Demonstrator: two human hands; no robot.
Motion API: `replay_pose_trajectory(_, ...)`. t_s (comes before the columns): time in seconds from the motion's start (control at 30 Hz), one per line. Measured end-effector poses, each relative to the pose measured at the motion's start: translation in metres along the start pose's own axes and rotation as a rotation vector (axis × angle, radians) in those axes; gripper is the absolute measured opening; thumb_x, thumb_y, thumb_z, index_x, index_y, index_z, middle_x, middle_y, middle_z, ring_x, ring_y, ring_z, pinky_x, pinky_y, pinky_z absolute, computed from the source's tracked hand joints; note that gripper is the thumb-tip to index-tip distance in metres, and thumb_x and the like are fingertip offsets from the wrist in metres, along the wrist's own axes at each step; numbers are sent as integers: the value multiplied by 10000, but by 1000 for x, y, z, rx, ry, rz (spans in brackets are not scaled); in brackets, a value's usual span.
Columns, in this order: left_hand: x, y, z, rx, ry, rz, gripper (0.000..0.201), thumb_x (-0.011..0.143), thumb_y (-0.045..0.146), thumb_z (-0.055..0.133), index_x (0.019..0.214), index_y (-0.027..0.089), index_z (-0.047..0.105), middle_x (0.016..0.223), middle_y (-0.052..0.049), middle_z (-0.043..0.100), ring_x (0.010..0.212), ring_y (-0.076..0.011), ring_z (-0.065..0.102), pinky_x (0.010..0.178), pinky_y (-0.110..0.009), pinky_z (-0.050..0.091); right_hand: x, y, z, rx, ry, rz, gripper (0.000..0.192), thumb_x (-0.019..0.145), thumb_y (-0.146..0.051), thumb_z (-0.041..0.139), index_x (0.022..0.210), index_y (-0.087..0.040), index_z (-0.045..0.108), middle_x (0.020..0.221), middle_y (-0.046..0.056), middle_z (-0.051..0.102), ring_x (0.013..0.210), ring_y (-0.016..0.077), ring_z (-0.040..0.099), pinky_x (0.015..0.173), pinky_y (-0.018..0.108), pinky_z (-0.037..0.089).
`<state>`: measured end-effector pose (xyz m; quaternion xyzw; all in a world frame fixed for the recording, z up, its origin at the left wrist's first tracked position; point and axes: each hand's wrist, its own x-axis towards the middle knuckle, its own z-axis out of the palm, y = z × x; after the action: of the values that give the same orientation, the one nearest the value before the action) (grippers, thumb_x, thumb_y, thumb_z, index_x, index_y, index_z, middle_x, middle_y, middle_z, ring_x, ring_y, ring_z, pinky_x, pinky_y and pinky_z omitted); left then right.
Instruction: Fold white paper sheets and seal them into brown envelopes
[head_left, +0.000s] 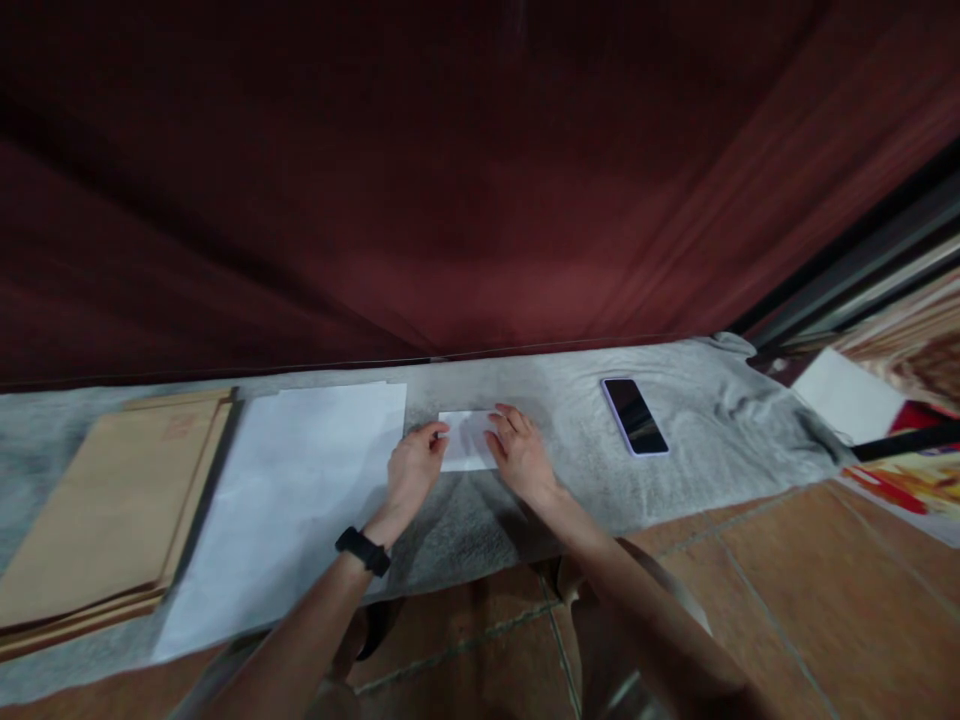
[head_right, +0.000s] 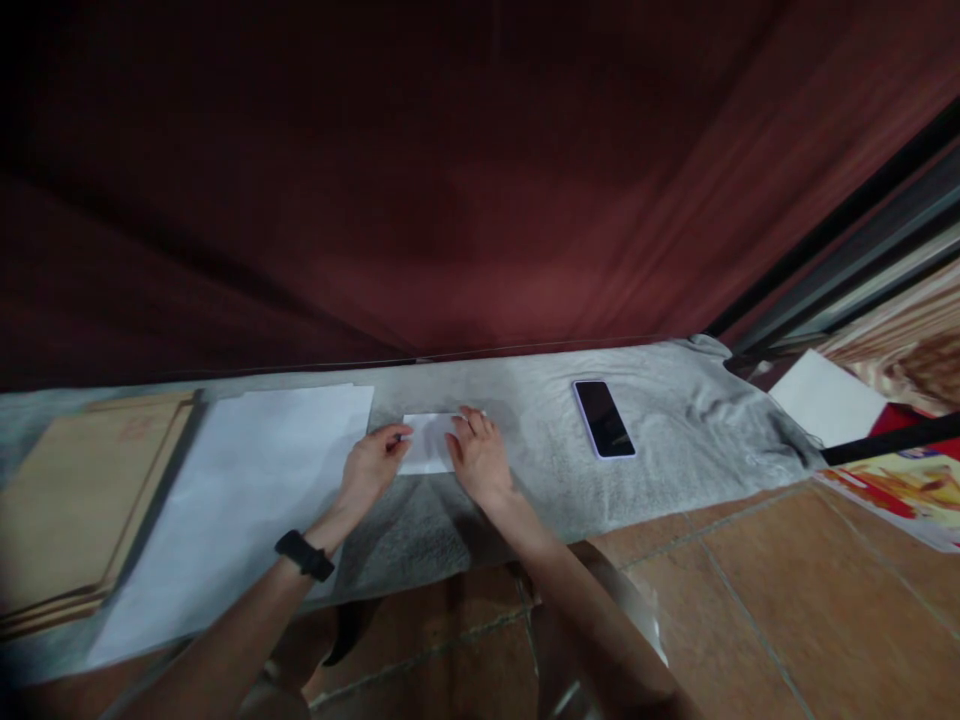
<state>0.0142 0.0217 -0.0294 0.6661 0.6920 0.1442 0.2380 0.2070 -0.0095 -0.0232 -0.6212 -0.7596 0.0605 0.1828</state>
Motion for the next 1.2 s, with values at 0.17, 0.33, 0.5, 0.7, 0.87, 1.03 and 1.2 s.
replay_pose_trajectory(0.17,-1,-2,1,12,41,43,285,916,250,563,1155,280,715,984,-36,779,854,-201,703,727,-262,482,-11,-10,21,65,-40,-119,478,1062,-370,370,1455,-140,516,1563,111,459,1472,234,356,1202,410,329)
replay_pose_trajectory(0.33,0,-3,2,4,33,37,293,920,242,559,1169,267,710,987,-42,778,859,-201,705,746,-268,495,-17,-12,31,-11,-57,-80,541,1062,-430,380,1512,-138,446,1594,122,406,1495,250,330,1227,439,284)
replay_pose_trajectory(0.5,-2,0,2,-2,34,54,300,932,227,540,1181,258,704,1021,-54,773,885,-206,706,758,-269,493,-17,-15,30,-30,-85,-27,521,1076,-426,319,1520,-183,443,1610,77,385,1494,258,333,1228,440,263)
replay_pose_trajectory(0.7,-9,9,0,81,22,34,322,960,239,494,1225,252,677,1067,-79,765,896,-230,706,754,-294,490,-17,-17,32,-53,-63,39,518,1080,-401,300,1524,-173,437,1624,98,356,1496,268,324,1214,435,271)
replay_pose_trajectory(0.87,-15,14,1,152,54,67,350,979,218,442,1258,255,649,1116,-83,749,883,-223,702,746,-295,492,-20,-18,37,-94,-14,37,536,1069,-425,350,1545,-184,400,1625,121,348,1496,277,317,1222,458,231)
replay_pose_trajectory(1.03,-21,16,2,278,127,163,369,1000,223,372,1242,206,650,1135,-124,711,912,-252,690,806,-355,514,-21,-19,42,-122,18,40,537,1068,-426,351,1549,-191,393,1625,117,351,1491,275,328,1220,452,231)
replay_pose_trajectory(1.2,-29,28,22,283,210,454,407,1009,247,358,1321,156,603,1331,-149,631,1248,-275,578,1098,-444,425,-22,-17,45,-162,-6,11,547,1043,-313,391,1568,-164,352,1638,126,315,1498,289,312,1222,472,236)
